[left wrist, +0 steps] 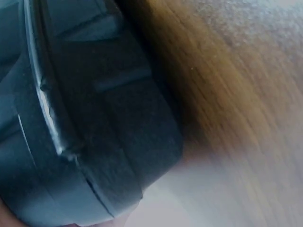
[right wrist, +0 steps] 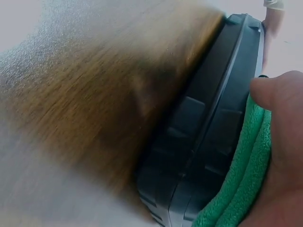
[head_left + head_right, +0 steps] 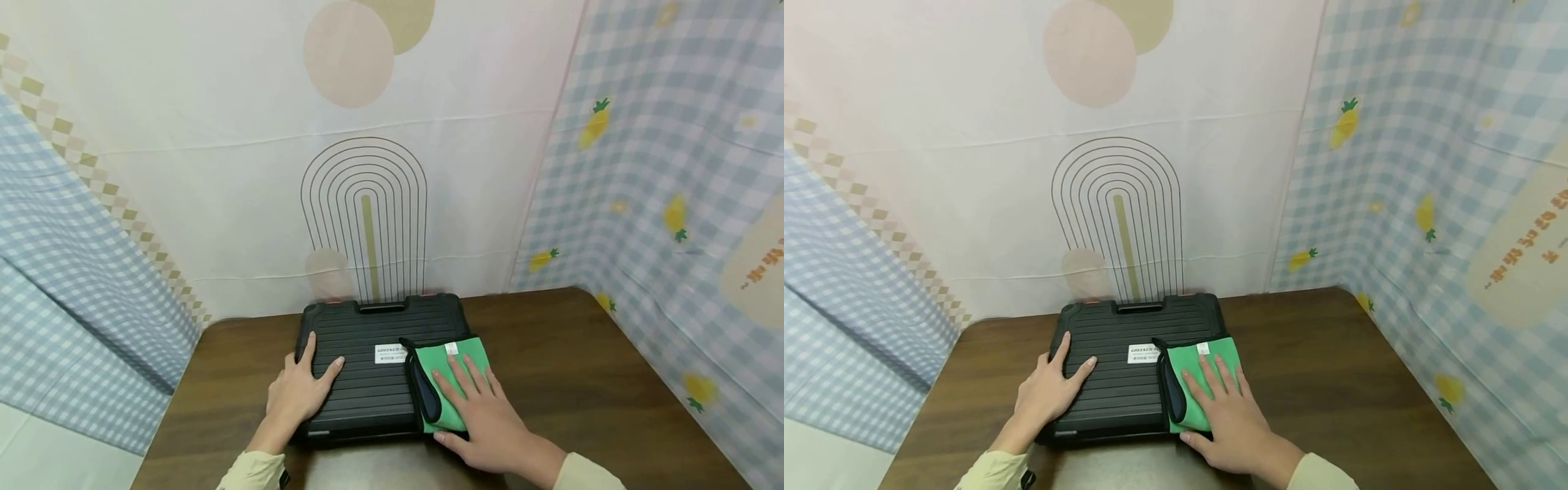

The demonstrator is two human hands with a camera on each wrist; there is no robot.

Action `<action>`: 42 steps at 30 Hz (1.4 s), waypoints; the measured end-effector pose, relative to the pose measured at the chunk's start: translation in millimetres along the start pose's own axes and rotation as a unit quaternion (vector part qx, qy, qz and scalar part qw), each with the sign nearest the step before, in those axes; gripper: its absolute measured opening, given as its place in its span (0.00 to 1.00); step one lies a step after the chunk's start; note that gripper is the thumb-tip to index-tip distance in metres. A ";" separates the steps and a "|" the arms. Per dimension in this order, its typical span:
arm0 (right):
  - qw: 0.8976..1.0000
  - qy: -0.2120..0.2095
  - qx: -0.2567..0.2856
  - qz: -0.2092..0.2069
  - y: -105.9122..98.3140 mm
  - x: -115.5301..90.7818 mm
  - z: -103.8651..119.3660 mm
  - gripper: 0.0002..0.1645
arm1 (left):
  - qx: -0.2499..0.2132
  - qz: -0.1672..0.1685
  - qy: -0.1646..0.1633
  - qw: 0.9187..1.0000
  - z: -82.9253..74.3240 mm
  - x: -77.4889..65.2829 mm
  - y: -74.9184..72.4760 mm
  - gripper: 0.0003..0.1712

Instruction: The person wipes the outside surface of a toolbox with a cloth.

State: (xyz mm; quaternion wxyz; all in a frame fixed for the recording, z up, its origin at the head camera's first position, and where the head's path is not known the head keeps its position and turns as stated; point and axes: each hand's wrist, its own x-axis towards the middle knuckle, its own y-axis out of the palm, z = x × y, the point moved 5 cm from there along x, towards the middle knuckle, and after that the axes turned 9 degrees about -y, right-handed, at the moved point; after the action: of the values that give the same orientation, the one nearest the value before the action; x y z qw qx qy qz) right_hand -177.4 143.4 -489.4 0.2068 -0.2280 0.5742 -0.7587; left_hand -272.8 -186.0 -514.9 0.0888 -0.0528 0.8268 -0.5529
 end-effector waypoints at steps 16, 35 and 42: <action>0.998 -0.025 -0.026 0.043 15.5 37.6 31.5 0.51 | 0.005 0.000 -0.008 1.000 0.4 -8.7 -0.2 0.58; 0.996 -0.047 -0.045 0.053 25.6 64.9 56.4 0.52 | 0.001 -0.015 -0.001 1.000 -3.8 -11.9 0.3 0.56; 0.997 -0.040 -0.030 0.053 23.7 79.7 51.7 0.49 | 0.001 -0.015 -0.005 1.000 -0.6 -9.6 -1.0 0.58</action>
State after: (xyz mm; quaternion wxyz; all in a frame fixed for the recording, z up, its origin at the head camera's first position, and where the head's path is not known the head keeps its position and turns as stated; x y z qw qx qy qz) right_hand -210.6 51.3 -491.4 0.2631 -0.2335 0.5992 -0.7192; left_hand -263.6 -184.1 -512.9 0.0847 -0.0678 0.8249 -0.5548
